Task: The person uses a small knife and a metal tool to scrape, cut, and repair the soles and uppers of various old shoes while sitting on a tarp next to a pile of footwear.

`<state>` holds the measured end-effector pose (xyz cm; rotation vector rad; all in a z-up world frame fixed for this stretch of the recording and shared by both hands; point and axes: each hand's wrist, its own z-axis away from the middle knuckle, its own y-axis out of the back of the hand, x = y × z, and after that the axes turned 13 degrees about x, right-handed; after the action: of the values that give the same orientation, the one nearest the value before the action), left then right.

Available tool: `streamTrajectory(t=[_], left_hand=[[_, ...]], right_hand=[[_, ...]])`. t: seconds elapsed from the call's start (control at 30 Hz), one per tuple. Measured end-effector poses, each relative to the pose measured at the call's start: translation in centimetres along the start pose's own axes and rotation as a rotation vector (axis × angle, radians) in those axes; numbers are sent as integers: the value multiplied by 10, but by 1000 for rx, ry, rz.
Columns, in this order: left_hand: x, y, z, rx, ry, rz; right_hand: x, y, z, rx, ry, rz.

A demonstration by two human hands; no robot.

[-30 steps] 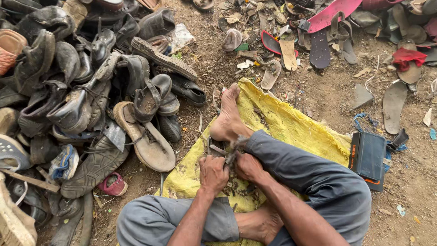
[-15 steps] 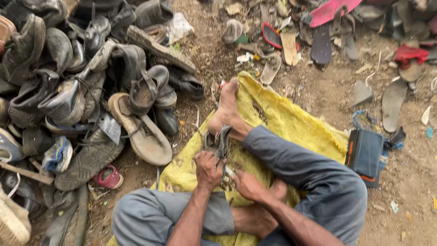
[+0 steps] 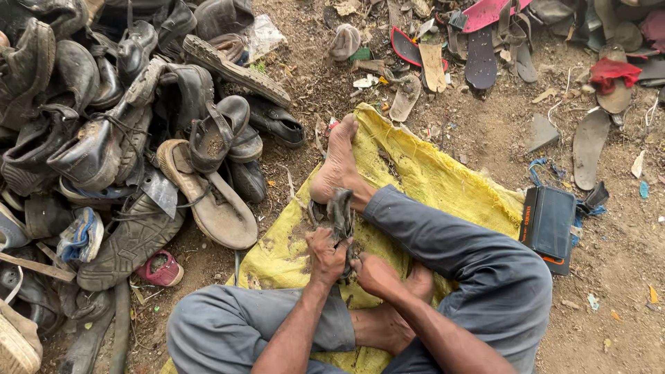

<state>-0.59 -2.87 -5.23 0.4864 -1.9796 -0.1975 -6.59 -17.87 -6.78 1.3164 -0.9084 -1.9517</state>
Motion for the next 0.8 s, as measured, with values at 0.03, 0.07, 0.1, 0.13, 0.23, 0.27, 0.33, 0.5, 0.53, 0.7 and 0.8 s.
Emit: streamTrajectory(t=[0.03, 0.07, 0.1, 0.13, 0.23, 0.27, 0.33, 0.5, 0.53, 0.7, 0.8], left_hand=[[-2, 1, -1, 3, -2, 1], [-5, 3, -1, -16, 30, 32], [-8, 5, 7, -37, 75, 62], [-13, 5, 11, -37, 86, 62], [-28, 1, 1, -94, -288, -174], [-27, -4, -4, -85, -132, -94], [-19, 4, 11, -98, 60, -25], [-13, 4, 6, -47, 94, 90], [-12, 7, 15, -50, 110, 85], [-1, -1, 0, 8, 572, 484], [6, 0, 0, -60, 806, 839]], right_hand=[[-4, 3, 0, -63, -35, -21], [-4, 5, 4, -60, -33, -20], [2, 6, 14, -61, 6, -9], [11, 4, 21, -62, 45, 1], [25, -16, 46, -37, 96, -11], [28, -17, 34, -21, 106, -10], [30, -23, 45, -40, 50, -103], [18, -35, 39, -140, -215, -315], [18, -42, 54, 88, 74, -305], [4, -20, 82, -151, -203, -452], [-19, -11, 81, -212, -404, -547]])
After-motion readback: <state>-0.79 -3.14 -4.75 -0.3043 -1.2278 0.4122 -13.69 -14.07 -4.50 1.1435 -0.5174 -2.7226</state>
